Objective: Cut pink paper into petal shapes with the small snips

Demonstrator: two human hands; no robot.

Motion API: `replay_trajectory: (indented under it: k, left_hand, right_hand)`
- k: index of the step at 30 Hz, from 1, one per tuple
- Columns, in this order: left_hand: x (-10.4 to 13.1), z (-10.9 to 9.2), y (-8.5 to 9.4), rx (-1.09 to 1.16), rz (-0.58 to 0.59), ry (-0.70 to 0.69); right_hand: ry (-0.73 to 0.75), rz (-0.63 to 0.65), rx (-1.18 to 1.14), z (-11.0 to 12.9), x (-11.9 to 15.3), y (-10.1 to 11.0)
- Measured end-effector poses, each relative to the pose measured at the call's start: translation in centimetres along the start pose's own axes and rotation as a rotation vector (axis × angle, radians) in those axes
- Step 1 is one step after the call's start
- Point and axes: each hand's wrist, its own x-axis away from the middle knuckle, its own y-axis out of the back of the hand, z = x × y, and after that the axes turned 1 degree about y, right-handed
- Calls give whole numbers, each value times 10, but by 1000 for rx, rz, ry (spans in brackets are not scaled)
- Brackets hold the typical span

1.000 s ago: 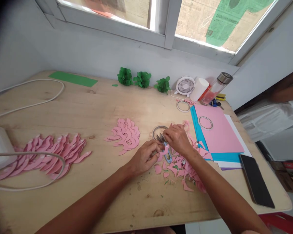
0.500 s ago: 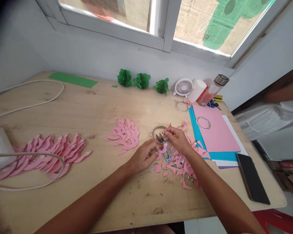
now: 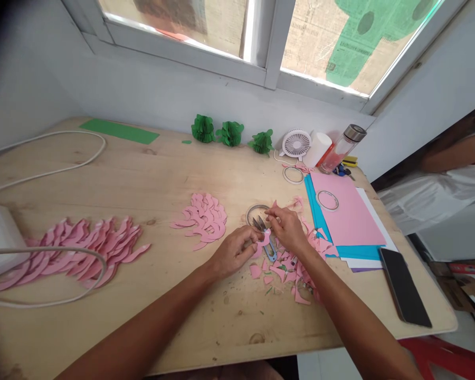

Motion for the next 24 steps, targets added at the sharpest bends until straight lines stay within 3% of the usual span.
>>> replay_trajectory:
  k: [9, 24]
  left_hand:
    - [0, 1, 0, 17, 4, 10]
    - [0, -1, 1, 14, 10, 24]
  right_hand:
    - [153, -16, 237, -2, -1, -3]
    - [69, 65, 176, -5, -9, -4]
